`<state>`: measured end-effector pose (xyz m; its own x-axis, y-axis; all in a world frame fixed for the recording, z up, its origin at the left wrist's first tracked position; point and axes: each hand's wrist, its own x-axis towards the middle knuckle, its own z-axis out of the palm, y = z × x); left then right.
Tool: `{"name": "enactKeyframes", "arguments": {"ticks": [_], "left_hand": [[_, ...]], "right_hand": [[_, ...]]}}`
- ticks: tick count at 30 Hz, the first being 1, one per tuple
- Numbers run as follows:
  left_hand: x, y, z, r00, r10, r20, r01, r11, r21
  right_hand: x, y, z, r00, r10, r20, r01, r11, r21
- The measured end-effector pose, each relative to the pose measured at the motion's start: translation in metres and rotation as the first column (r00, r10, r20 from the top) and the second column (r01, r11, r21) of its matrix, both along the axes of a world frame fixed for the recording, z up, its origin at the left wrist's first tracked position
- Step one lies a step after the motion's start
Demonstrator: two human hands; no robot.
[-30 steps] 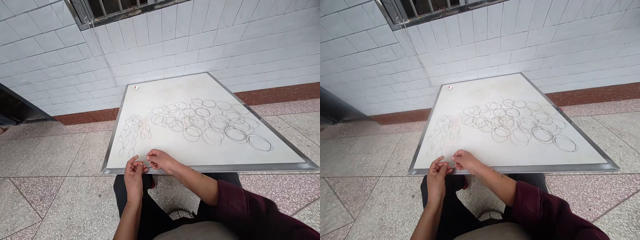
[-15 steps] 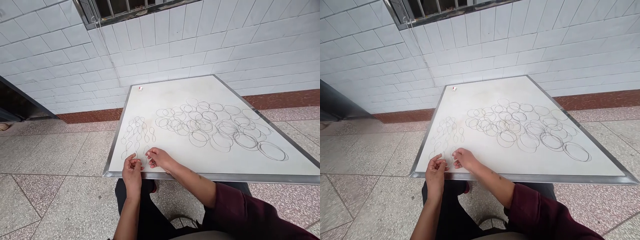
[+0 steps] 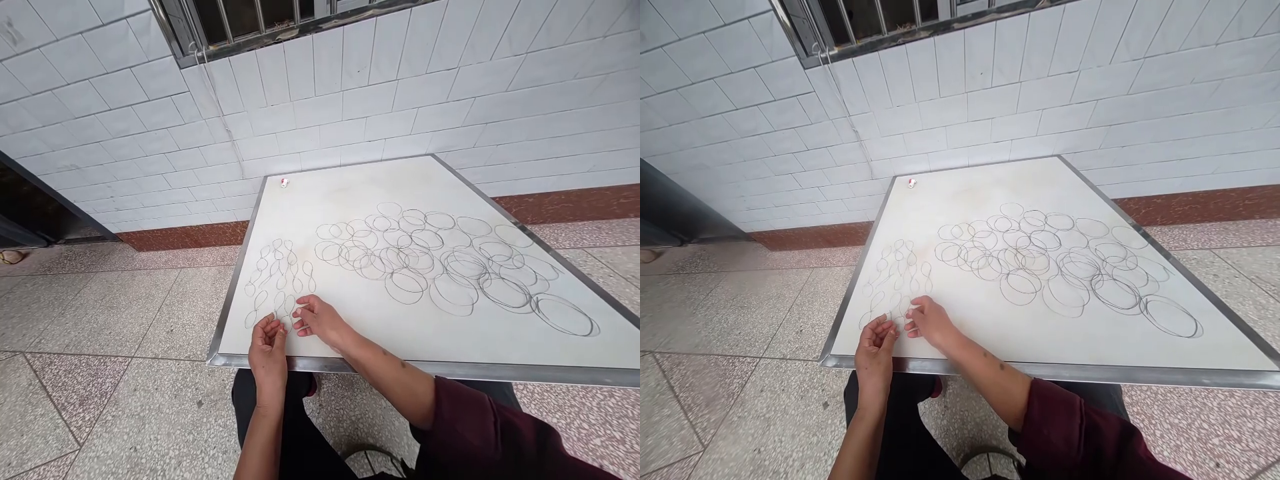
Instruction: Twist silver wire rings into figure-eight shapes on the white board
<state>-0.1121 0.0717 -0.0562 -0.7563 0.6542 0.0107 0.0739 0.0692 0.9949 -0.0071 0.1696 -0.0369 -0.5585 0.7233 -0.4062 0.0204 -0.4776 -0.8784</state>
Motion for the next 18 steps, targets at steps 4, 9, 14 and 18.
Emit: {"name": "enactKeyframes", "arguments": {"ticks": [4,9,14,18], "left_hand": [[0.002,-0.002,0.003,0.999,-0.020,-0.031,0.020,1.000,0.001],[0.009,-0.006,0.012,0.984,0.001,-0.179,-0.003,1.000,-0.012],[0.019,-0.035,0.013,0.957,0.048,-0.285,-0.045,0.999,0.017],[0.024,-0.076,-0.013,0.864,-0.166,-0.474,0.152,0.986,-0.069]], "right_hand": [[0.001,-0.001,-0.007,1.000,0.001,0.001,-0.001,1.000,0.016],[0.002,-0.002,-0.015,1.000,0.009,-0.021,-0.008,0.998,0.063],[0.028,-0.023,-0.003,0.996,-0.036,-0.076,0.050,0.979,0.197],[0.076,-0.062,0.000,0.988,0.138,-0.065,-0.114,0.950,0.291]]}}
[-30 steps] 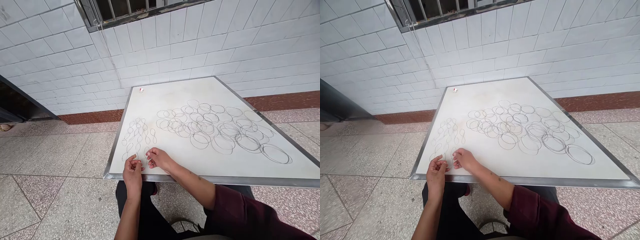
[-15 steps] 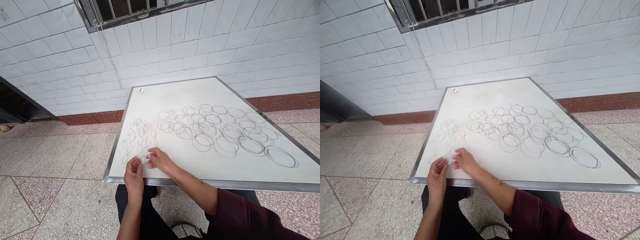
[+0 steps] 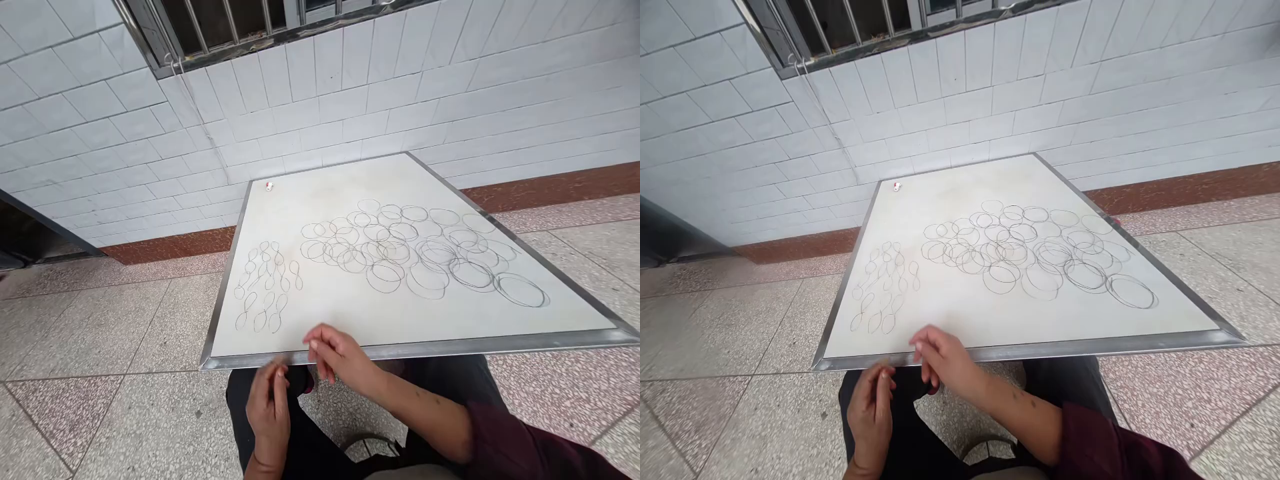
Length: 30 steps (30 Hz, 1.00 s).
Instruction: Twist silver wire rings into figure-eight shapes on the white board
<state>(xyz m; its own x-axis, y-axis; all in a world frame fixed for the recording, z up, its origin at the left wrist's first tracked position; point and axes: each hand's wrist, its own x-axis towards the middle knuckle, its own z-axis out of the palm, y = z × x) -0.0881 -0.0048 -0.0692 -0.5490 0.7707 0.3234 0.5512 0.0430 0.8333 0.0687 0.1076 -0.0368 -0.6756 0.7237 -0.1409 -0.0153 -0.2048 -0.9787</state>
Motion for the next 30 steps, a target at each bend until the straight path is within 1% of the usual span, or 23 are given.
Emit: {"name": "enactKeyframes", "arguments": {"ticks": [1,2,4,5,7,9,11,12,14,17,19,21,24,28,30], "left_hand": [[0.000,-0.010,-0.009,0.994,-0.103,-0.048,0.101,0.994,-0.034],[0.000,-0.019,-0.018,0.981,-0.170,-0.093,0.166,0.985,-0.052],[-0.001,-0.032,-0.034,0.955,-0.236,-0.177,0.224,0.971,-0.087],[-0.002,-0.036,-0.040,0.943,-0.251,-0.218,0.235,0.967,-0.096],[-0.003,-0.039,-0.047,0.911,-0.286,-0.298,0.264,0.958,-0.111],[-0.003,-0.038,-0.050,0.888,-0.298,-0.351,0.273,0.955,-0.120],[-0.002,-0.035,-0.049,0.864,-0.307,-0.399,0.279,0.952,-0.128],[-0.001,-0.033,-0.048,0.848,-0.318,-0.424,0.287,0.948,-0.136],[0.001,-0.030,-0.046,0.814,-0.352,-0.463,0.313,0.936,-0.161],[0.006,-0.028,-0.043,0.787,-0.396,-0.473,0.351,0.918,-0.185],[0.011,-0.027,-0.041,0.779,-0.419,-0.467,0.377,0.908,-0.185],[0.016,-0.025,-0.036,0.769,-0.443,-0.461,0.405,0.895,-0.184],[0.021,-0.018,-0.026,0.768,-0.460,-0.446,0.440,0.885,-0.154],[0.019,-0.004,-0.010,0.786,-0.421,-0.453,0.440,0.896,-0.069],[0.016,0.001,-0.006,0.783,-0.381,-0.492,0.416,0.908,-0.042]], "right_hand": [[0.013,-0.011,-0.005,0.997,0.072,0.030,-0.072,0.997,0.012],[0.026,-0.021,-0.013,0.986,0.149,0.078,-0.152,0.988,0.029],[0.050,-0.039,-0.037,0.958,0.217,0.188,-0.232,0.970,0.066],[0.062,-0.047,-0.052,0.944,0.238,0.231,-0.258,0.964,0.059],[0.085,-0.058,-0.084,0.920,0.220,0.324,-0.245,0.969,0.035],[0.107,-0.064,-0.112,0.893,0.174,0.414,-0.222,0.972,0.070],[0.125,-0.067,-0.130,0.857,0.111,0.503,-0.207,0.968,0.140],[0.133,-0.067,-0.135,0.842,0.082,0.532,-0.205,0.963,0.176],[0.144,-0.068,-0.138,0.819,0.026,0.574,-0.174,0.963,0.204],[0.155,-0.068,-0.134,0.804,-0.059,0.591,-0.096,0.969,0.228],[0.162,-0.067,-0.132,0.793,-0.103,0.601,-0.076,0.961,0.265],[0.170,-0.067,-0.135,0.786,-0.119,0.607,-0.089,0.949,0.302],[0.179,-0.069,-0.144,0.787,-0.131,0.603,-0.110,0.931,0.347],[0.181,-0.071,-0.154,0.787,-0.128,0.603,-0.116,0.930,0.349],[0.180,-0.072,-0.156,0.779,-0.128,0.614,-0.107,0.937,0.332]]}}
